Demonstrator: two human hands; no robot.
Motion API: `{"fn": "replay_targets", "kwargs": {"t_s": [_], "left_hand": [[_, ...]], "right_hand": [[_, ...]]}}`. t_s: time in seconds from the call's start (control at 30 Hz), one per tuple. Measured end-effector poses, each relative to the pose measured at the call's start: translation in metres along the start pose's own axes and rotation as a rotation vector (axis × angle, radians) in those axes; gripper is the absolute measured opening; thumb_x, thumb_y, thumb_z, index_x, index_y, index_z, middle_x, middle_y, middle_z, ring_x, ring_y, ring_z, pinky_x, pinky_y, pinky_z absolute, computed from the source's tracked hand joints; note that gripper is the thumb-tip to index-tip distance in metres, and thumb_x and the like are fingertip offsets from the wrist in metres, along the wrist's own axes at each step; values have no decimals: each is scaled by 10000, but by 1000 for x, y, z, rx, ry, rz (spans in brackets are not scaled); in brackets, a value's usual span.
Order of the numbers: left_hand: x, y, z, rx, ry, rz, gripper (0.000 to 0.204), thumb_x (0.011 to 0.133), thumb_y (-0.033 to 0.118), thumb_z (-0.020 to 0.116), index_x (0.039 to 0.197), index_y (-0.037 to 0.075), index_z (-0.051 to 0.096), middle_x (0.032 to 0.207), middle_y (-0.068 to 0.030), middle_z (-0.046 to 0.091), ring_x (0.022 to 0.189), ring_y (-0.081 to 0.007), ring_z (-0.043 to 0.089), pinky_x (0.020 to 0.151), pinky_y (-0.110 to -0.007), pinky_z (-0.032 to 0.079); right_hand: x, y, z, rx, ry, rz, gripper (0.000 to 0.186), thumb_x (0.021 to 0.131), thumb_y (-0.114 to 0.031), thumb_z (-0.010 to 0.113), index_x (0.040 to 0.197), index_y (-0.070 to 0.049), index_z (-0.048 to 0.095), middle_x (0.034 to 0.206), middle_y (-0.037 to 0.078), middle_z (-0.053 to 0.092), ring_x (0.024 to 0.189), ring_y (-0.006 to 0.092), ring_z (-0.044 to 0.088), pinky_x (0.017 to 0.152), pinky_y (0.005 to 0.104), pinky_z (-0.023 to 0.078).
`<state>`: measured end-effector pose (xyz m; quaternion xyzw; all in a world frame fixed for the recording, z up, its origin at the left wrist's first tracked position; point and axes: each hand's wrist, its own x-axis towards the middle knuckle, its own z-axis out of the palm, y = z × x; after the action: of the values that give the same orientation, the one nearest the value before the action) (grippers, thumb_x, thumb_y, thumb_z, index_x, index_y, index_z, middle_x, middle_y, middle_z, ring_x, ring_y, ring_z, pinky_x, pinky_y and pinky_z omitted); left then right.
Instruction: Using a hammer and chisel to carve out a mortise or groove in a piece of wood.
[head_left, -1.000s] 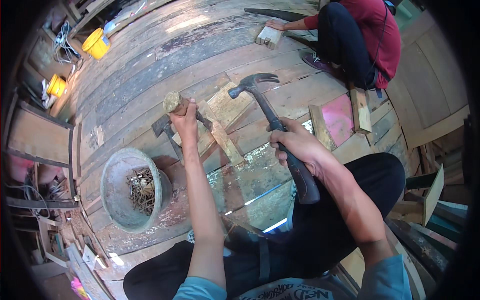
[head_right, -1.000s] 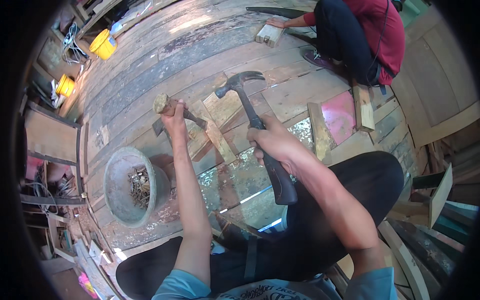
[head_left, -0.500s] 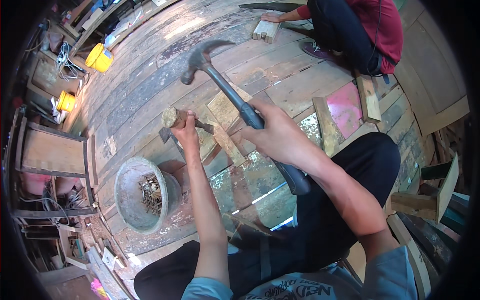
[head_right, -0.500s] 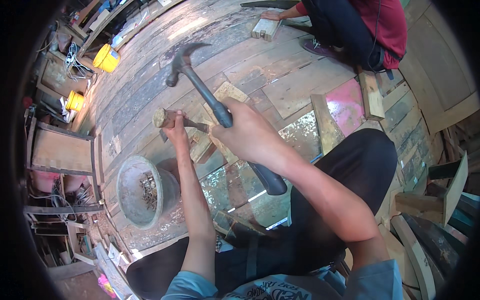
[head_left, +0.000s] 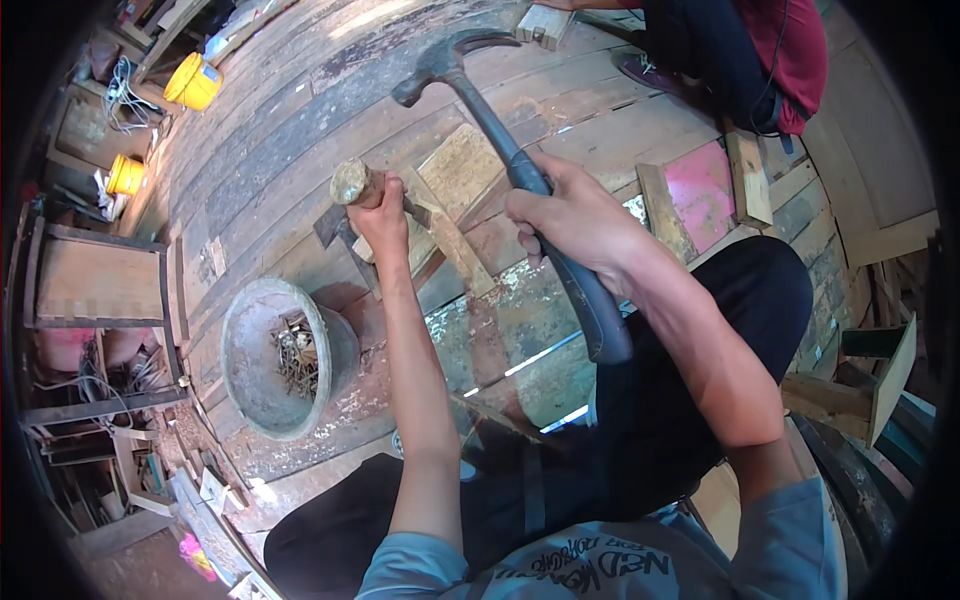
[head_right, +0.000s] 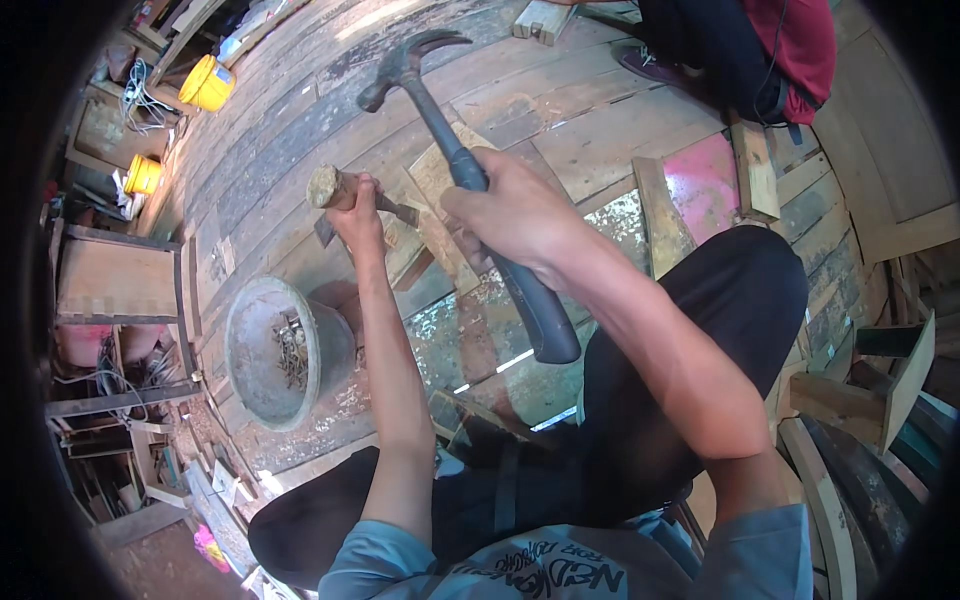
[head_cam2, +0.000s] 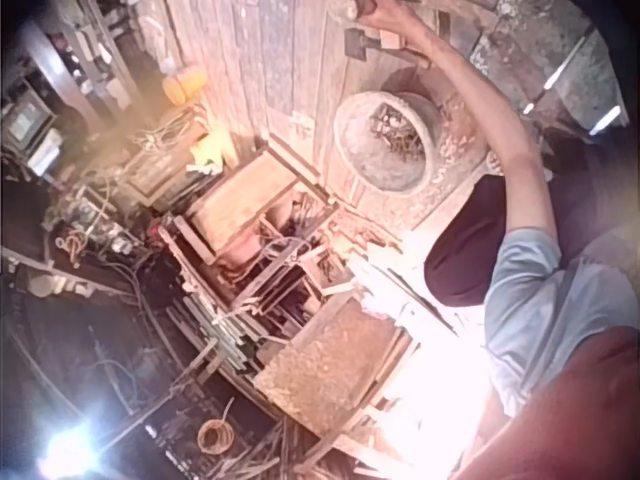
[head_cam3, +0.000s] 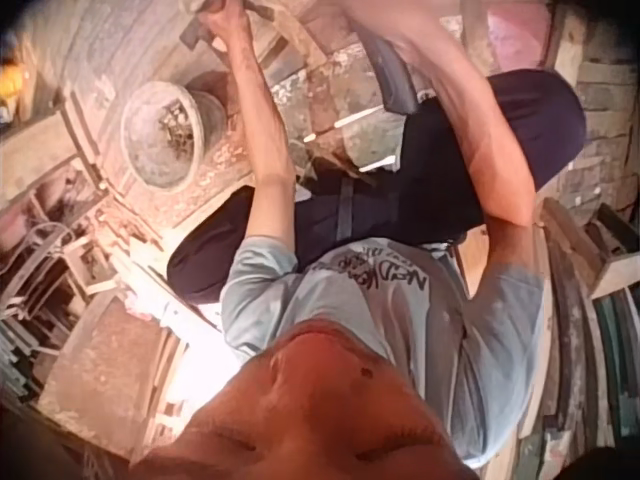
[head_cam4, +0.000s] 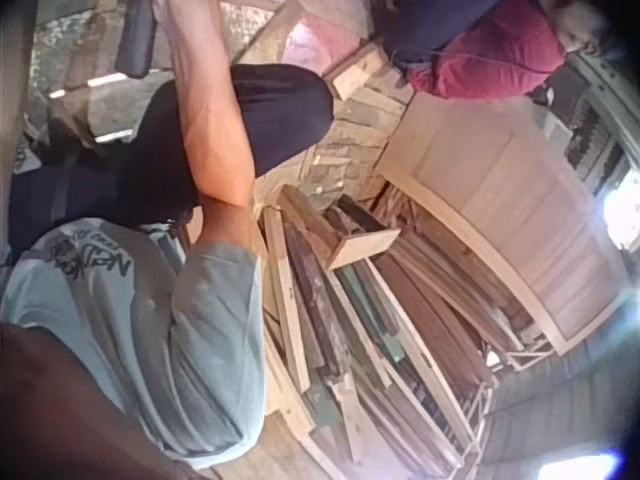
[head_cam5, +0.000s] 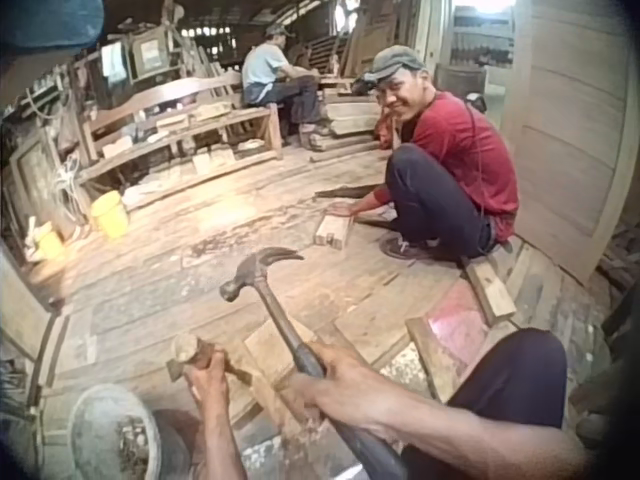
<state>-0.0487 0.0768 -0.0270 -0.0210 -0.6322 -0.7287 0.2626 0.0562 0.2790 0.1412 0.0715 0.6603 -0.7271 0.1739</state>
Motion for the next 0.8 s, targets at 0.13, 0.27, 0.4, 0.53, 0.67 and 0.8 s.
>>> {"fn": "replay_targets", "kwargs": {"t_s": [0.13, 0.27, 0.4, 0.53, 0.67, 0.8], "left_hand": [[1, -4, -3, -49, 41, -17, 107, 769, 62, 665, 785, 12, 572, 695, -31, 588, 605, -102, 568, 572, -236, 457], [0, -2, 3, -6, 20, -9, 95, 768, 57, 662, 760, 13, 577, 680, -24, 582, 596, -97, 558, 563, -236, 448], [-2, 3, -3, 19, 35, -17, 106, 764, 61, 668, 741, 10, 578, 671, -18, 575, 590, -85, 541, 553, -231, 435], [-6, 7, 5, 17, 56, 1, 106, 767, 55, 663, 749, 10, 568, 663, -14, 568, 583, -75, 529, 547, -219, 425], [-5, 10, 7, 62, 89, 40, 102, 770, 47, 654, 769, 11, 559, 657, -13, 566, 581, -70, 529, 541, -212, 417], [-2, 5, -1, 9, 14, 14, 97, 767, 40, 640, 781, 13, 548, 654, -11, 566, 576, -69, 531, 536, -210, 415]], "right_hand": [[-3, -2, -2, -402, 49, -43, 149, 808, -115, 563, 821, 17, 493, 610, 94, 534, 508, 151, 534, 457, 326, 421], [-9, -3, 7, -687, 33, -180, 118, 837, -97, 510, 865, 12, 476, 591, 56, 432, 504, 130, 463, 468, 307, 394], [-13, -14, 28, -775, 36, -224, 197, 803, -161, 565, 830, 23, 501, 706, 224, 555, 687, 386, 565, 645, 440, 429], [-13, -12, 28, -746, 17, -279, 177, 795, -153, 563, 836, 9, 503, 704, 219, 550, 703, 391, 562, 650, 453, 418], [-9, 0, 24, -762, -7, -292, 159, 794, -142, 558, 849, -1, 509, 704, 213, 550, 714, 388, 562, 651, 454, 418], [-8, 3, 25, -755, -9, -227, 156, 789, -134, 559, 867, -6, 517, 706, 210, 552, 723, 386, 565, 655, 450, 422]]}}
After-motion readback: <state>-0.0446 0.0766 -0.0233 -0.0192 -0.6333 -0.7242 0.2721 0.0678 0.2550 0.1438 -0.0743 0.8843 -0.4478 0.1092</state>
